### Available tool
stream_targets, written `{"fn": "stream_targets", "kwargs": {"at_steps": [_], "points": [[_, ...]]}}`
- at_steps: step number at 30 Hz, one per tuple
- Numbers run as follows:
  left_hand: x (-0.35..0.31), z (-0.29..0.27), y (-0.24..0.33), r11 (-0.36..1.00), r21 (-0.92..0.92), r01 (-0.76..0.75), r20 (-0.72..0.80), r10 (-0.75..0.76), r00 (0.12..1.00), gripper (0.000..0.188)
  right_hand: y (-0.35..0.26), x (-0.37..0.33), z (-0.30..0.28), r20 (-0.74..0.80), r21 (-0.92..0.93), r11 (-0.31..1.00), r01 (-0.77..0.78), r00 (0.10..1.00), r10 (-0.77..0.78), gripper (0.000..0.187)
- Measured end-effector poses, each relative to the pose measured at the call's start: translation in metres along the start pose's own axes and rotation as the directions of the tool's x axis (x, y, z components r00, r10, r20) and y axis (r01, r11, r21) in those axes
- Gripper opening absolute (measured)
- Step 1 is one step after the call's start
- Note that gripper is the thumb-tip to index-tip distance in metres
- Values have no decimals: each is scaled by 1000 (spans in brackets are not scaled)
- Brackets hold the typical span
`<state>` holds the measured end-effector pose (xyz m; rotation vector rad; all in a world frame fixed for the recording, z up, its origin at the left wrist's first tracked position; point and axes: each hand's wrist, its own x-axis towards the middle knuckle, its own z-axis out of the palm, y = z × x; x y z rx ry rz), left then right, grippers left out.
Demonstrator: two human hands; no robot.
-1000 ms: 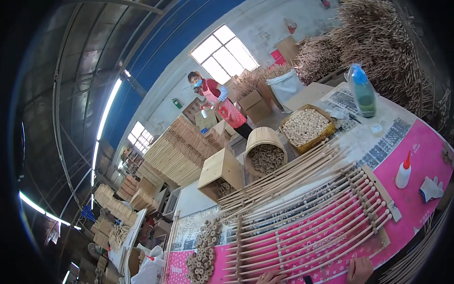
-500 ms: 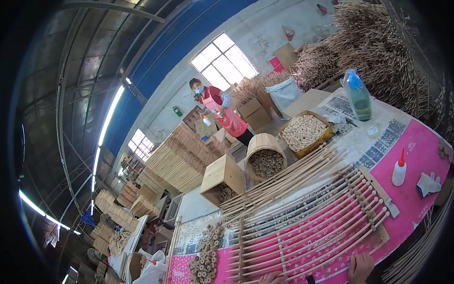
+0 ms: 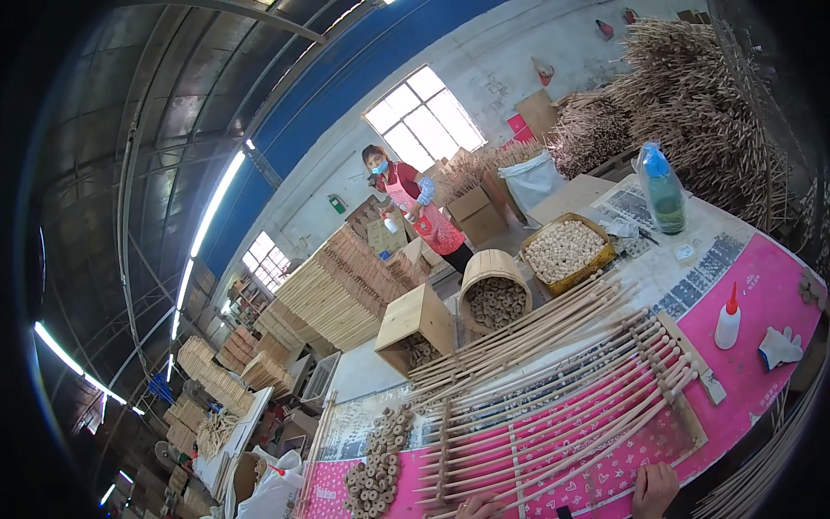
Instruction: Assembling wooden racks by gluing small rings onto wooden rods.
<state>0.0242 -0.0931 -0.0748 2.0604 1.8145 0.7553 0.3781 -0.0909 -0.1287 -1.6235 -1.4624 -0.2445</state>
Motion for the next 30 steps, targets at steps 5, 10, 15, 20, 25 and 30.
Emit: {"fn": "stream_targets", "kwargs": {"at_steps": [5, 10, 15, 20, 25, 30], "points": [[-3, 10, -21, 962, -259, 85, 105, -59, 993, 42, -2, 3, 1, -19, -7, 1000, 6, 1000, -6, 9], [3, 19, -39, 851, -447, 276, 205, -203, 957, 42, -4, 4, -5, 35, -13, 1000, -27, 999, 27, 12], [2, 20, -37, 920, -329, 212, 172, -162, 972, 42, -11, 10, -7, 28, 52, 997, -52, 998, 50, 16], [2, 13, -22, 969, -205, 135, 153, -104, 983, 43, -11, 9, -10, 43, 39, 997, -69, 997, 67, 17], [5, 6, -7, 995, -78, 57, 139, -46, 989, 44, -10, 10, -8, 30, 72, 996, -48, 998, 46, 18], [3, 0, 3, 998, 56, 2, 118, -9, 993, 45, -9, 10, -2, 24, 65, 998, -23, 999, 22, 16]]}}
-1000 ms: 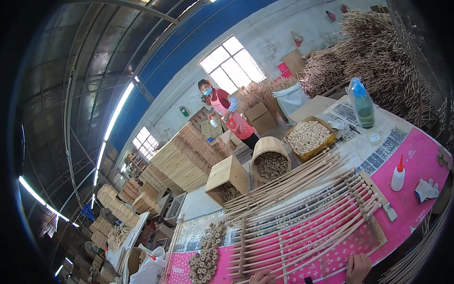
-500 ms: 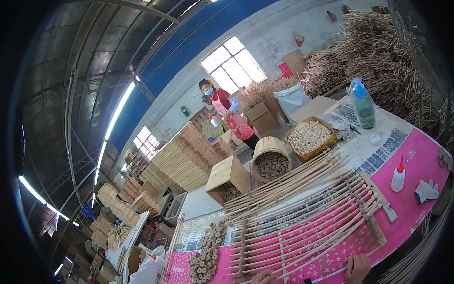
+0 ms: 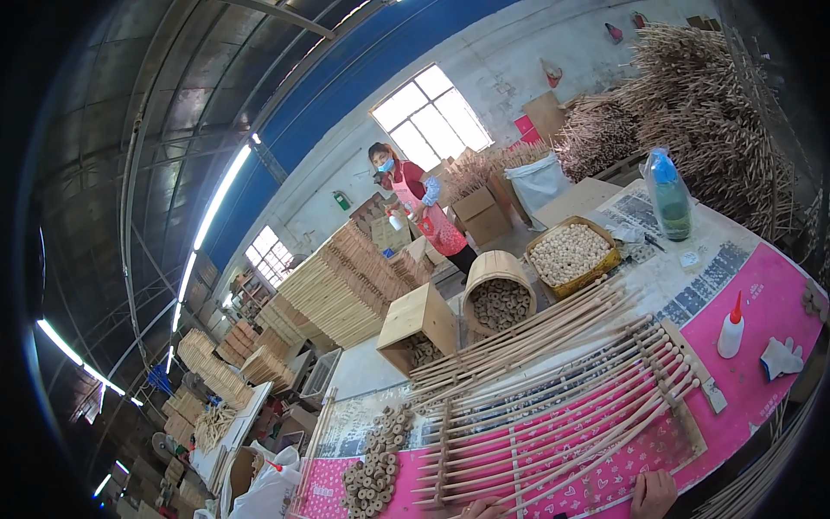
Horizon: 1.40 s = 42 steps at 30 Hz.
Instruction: Assembling wooden racks by gluing small rings onto wooden rods.
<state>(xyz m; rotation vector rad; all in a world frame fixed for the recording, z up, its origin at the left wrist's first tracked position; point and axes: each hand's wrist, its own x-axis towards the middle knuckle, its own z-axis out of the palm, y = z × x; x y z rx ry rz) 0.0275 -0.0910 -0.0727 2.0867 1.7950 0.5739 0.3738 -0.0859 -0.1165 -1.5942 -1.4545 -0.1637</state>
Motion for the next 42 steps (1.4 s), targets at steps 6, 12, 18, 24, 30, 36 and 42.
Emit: {"fn": "stream_targets", "kwargs": {"at_steps": [6, 12, 18, 24, 30, 36, 42], "points": [[-4, -5, 14, 999, -41, -18, -3, 18, 1000, 44, -3, -1, -11, 39, 2, 999, -46, 998, 45, 13], [-3, 13, 6, 954, -300, -16, -83, -9, 997, 37, 8, -6, -4, 17, -82, 991, 110, 994, -109, 11], [2, 28, -13, 978, -132, -161, -233, 127, 964, 31, 6, -9, -5, 95, -47, 999, -23, 995, 27, 14], [9, 8, 4, 597, -718, 358, 236, -275, 932, 30, 1, -5, -7, 39, -63, 998, -9, 999, 11, 15], [-1, 6, 17, 951, -300, 81, -36, -96, 995, 25, 1, -6, -7, 53, -47, 998, -37, 998, 40, 14], [-1, -2, 33, 936, -339, 100, -16, -112, 994, 25, 3, -9, -4, 38, -48, 998, -41, 998, 43, 14], [-1, 2, 25, 950, -311, -2, -73, -22, 997, 28, 4, -8, -3, 17, -47, 999, -27, 999, 28, 14]]}}
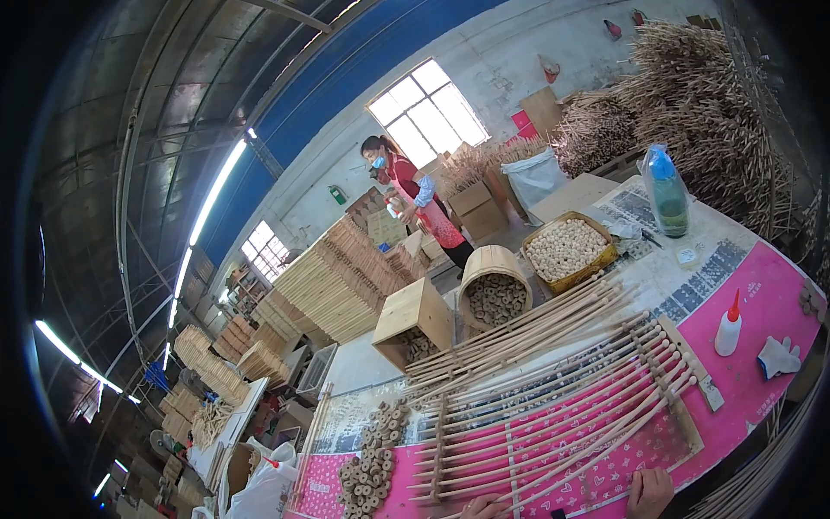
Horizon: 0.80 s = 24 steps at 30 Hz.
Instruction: Assembling wooden racks by gluing small rings onto wooden rods.
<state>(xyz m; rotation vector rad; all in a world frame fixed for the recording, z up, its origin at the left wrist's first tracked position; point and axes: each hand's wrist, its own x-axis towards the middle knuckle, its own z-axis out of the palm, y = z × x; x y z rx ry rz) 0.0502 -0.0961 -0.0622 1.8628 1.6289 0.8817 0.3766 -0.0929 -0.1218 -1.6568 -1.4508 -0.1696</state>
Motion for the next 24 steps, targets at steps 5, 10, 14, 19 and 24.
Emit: {"fn": "stream_targets", "kwargs": {"at_steps": [5, 10, 14, 19, 24], "points": [[5, 9, -58, 954, 66, -291, -23, 293, 956, 33, -1, 1, -1, 33, 4, 1000, -4, 999, 4, 15], [19, -10, -32, 960, 34, -277, -117, 279, 953, 24, -9, 5, -6, 36, -22, 999, -39, 999, 40, 19], [36, -64, 29, 893, 341, -292, -168, 363, 916, 15, -10, 5, -7, 55, -32, 999, -27, 998, 29, 20], [52, -110, 31, 994, 106, 25, -300, 8, 954, 11, -1, -3, -3, 53, -3, 999, -35, 998, 35, 21], [63, -182, 40, 960, 276, -46, -371, 150, 917, 15, 3, -3, -6, 26, -40, 999, 5, 1000, -4, 23]]}}
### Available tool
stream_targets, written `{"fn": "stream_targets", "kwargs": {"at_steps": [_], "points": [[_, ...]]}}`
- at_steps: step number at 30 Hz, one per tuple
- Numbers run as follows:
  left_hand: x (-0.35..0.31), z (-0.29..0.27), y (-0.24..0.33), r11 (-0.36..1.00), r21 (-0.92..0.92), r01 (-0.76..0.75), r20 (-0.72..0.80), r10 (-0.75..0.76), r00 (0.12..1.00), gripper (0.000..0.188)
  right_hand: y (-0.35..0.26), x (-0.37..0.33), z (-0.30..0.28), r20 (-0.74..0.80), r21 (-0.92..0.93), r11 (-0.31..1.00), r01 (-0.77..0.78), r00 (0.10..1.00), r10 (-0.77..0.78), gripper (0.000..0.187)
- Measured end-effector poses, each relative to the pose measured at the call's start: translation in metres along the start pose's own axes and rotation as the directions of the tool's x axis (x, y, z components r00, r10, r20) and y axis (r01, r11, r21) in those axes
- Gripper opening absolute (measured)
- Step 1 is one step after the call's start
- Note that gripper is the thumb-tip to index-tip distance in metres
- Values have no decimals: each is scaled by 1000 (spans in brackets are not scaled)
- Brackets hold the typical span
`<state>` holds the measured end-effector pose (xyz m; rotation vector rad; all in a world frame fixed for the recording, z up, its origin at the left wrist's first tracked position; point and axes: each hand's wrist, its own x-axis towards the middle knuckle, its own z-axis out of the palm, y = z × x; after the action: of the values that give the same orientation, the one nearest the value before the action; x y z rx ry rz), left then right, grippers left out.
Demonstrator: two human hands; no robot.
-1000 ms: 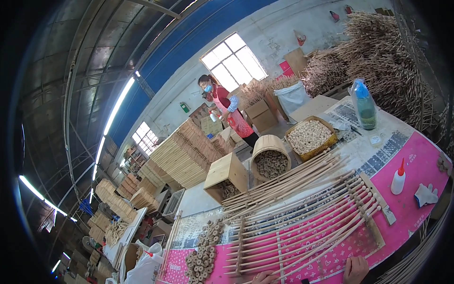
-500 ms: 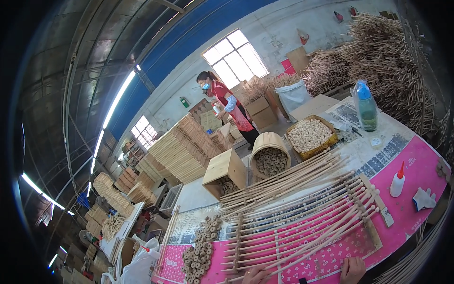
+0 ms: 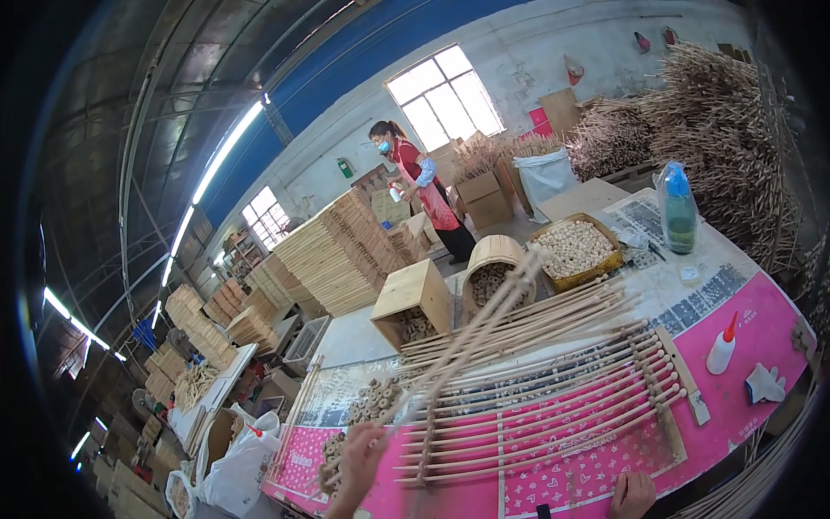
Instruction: Assembling wooden racks by gluing small rings onto wooden rods.
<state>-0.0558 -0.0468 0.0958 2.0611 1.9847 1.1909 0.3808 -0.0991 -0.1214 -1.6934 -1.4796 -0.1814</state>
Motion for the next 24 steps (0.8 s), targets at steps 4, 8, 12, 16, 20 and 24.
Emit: {"fn": "stream_targets", "kwargs": {"at_steps": [4, 8, 12, 16, 20, 24], "points": [[22, -50, -33, 990, 124, -70, -96, 83, 992, 13, -1, 5, 11, 113, 21, 999, -47, 993, 44, 24], [58, -91, -98, 976, 209, -55, -177, 93, 980, 20, -17, 15, -1, 69, -11, 998, 55, 996, -54, 27], [95, -140, -147, 961, 273, 47, -219, 15, 976, 21, -23, 15, -4, 65, -22, 1000, 2, 998, -1, 30], [107, -164, -243, 923, 305, 236, -295, -144, 945, 21, -25, 9, 18, -154, -185, 982, -33, 988, 4, 38], [111, -140, -343, 824, 405, 396, -355, -257, 899, 19, 37, -15, 19, 110, -155, 970, -187, 973, 205, 35], [110, -106, -423, 707, 446, 549, -417, -378, 827, 20, 41, -11, 16, 192, -131, 979, -154, 965, 178, 24]]}}
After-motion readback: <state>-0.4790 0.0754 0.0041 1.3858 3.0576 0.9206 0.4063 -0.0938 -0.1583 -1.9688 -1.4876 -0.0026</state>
